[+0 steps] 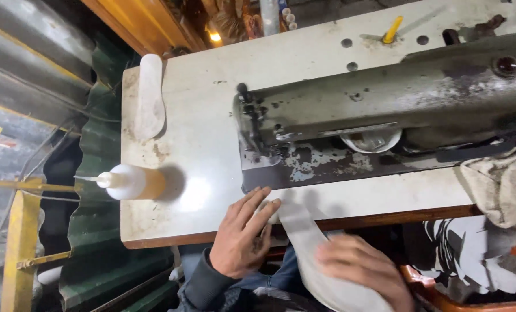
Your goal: Sewing the edges of shoe insoles using an industrial sewing machine at a stitching station.
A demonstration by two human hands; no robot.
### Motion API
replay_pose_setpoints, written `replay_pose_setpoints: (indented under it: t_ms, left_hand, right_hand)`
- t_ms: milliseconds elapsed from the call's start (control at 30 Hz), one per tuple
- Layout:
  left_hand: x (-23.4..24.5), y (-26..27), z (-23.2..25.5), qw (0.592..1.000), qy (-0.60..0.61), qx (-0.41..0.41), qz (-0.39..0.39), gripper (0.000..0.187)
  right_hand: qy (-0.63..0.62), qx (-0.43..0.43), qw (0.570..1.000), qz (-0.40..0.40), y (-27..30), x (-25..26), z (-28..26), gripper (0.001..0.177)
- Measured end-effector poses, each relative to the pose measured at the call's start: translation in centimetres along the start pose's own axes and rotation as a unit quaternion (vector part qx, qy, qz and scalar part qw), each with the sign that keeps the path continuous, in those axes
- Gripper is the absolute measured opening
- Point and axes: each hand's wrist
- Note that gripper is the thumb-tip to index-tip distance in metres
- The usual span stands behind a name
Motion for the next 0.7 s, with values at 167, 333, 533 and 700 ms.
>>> replay_pose_setpoints:
  t_ms: [167,333,533,700]
  left_hand:
    - [-0.3,1.8,-4.9,0.997,-0.055,0.016,-0.047,0.054]
    - [-0.7,0.8,-7.5,0.991,-0.131,-0.001,0.03,0.034]
    - [-1.5,-0.1,-9.8,0.983,-0.177,0.018,0.047,0.035]
    - [-0.5,-0.4,-9.1,0.982,-0.182,0.033,0.026,0.053]
  right_hand:
    - [0.208,0.014,0.977,0.037,-7.8,-3.1,2.2,0.042]
    - [0.201,-0.008,0.978,0.058,-9.9,-4.3,2.7,0.04]
    - [0.24,-0.049,0.967,0.067,-11.0,-4.4,3.4,0.041]
    - [0.23,-0.065,0.969,0.064,-10.9,-4.6,4.4,0.036]
Point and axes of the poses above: each hand's wrist, its own y-axis away from the middle knuckle, its own x-axis out of the back of the hand, z = x × y, and after that the axes turned 12 degrees about -z, right-handed
